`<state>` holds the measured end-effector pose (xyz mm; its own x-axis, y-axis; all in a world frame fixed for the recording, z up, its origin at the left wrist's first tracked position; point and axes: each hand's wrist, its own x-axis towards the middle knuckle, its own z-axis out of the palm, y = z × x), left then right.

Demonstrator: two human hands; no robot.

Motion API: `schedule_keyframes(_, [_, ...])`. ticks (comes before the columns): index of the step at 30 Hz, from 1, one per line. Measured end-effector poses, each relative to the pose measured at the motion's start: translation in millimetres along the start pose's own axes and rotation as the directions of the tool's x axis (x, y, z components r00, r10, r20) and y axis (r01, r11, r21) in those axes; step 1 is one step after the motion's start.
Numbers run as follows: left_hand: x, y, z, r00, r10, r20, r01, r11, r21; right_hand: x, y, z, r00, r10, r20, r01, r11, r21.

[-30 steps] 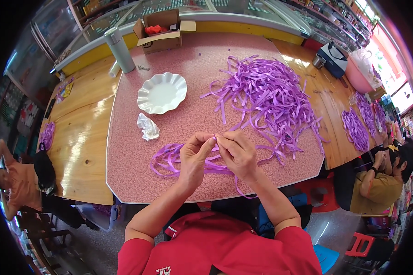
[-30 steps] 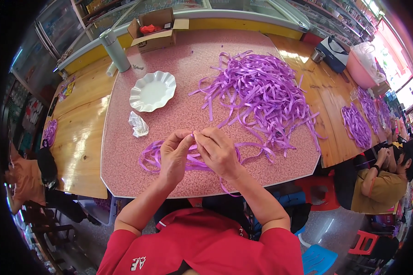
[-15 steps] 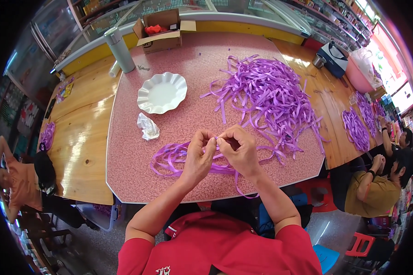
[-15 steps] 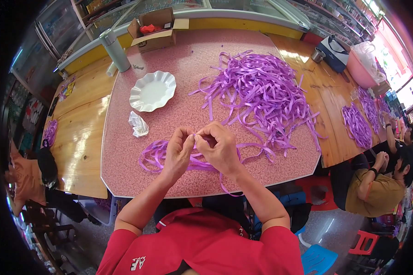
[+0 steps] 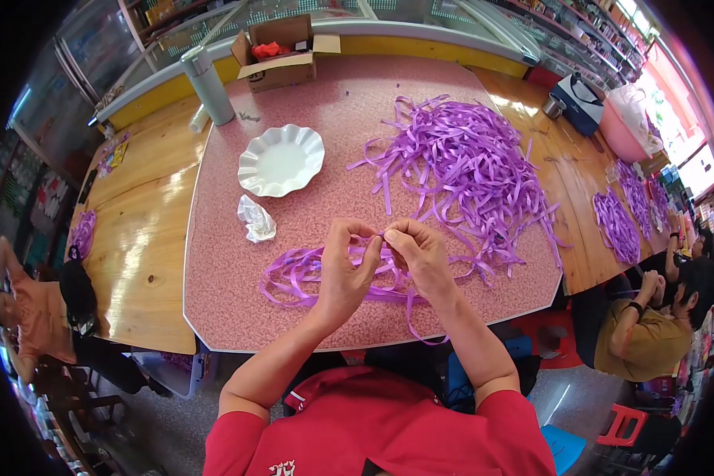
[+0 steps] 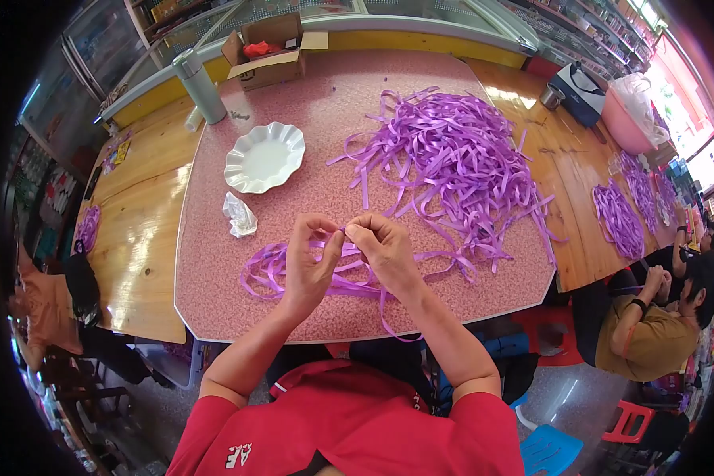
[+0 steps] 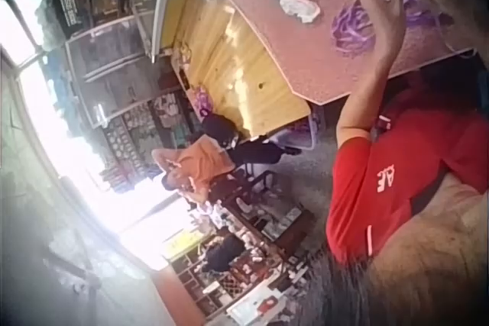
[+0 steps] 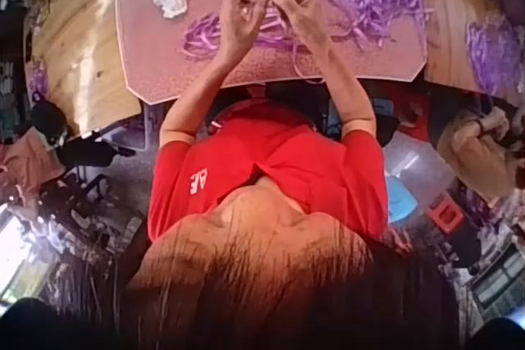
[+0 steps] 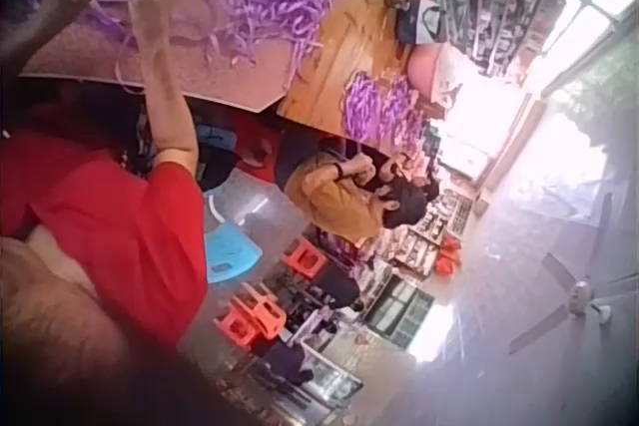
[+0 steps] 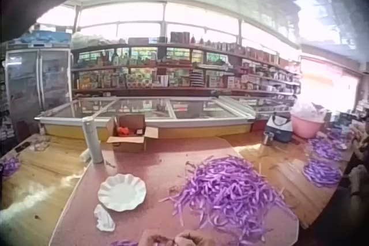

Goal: Untangling and sorting long purple ribbons from a large pile on a workshop table.

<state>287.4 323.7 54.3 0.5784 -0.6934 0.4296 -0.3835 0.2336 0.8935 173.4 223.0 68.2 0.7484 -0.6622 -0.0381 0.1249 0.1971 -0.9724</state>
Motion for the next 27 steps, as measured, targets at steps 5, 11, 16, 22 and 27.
schedule_keyframes(5, [4, 3, -1, 0.966, 0.254, -0.041, -0.234, 0.934, 0.27, 1, 6, -2, 0.991, -0.134, -0.012, 0.134, 0.991, -0.025])
schedule_keyframes(11, [4, 8, -6, 0.955, 0.295, -0.024, -0.268, 0.897, 0.353, 1, 6, -1, 0.936, -0.351, 0.002, 0.345, 0.92, -0.186])
schedule_keyframes(16, [5, 4, -6, 0.97, 0.242, -0.005, -0.226, 0.915, 0.333, 5, 13, -7, 0.923, -0.382, 0.052, 0.382, 0.886, -0.264])
schedule_keyframes(22, [7, -6, 0, 0.909, 0.413, -0.056, -0.352, 0.833, 0.427, 1, 15, 6, 0.99, -0.12, -0.072, 0.121, 0.993, 0.013])
schedule_keyframes(27, [8, -10, 3, 0.895, 0.44, -0.076, -0.373, 0.83, 0.415, 2, 6, 4, 0.984, 0.179, 0.005, -0.17, 0.926, 0.337])
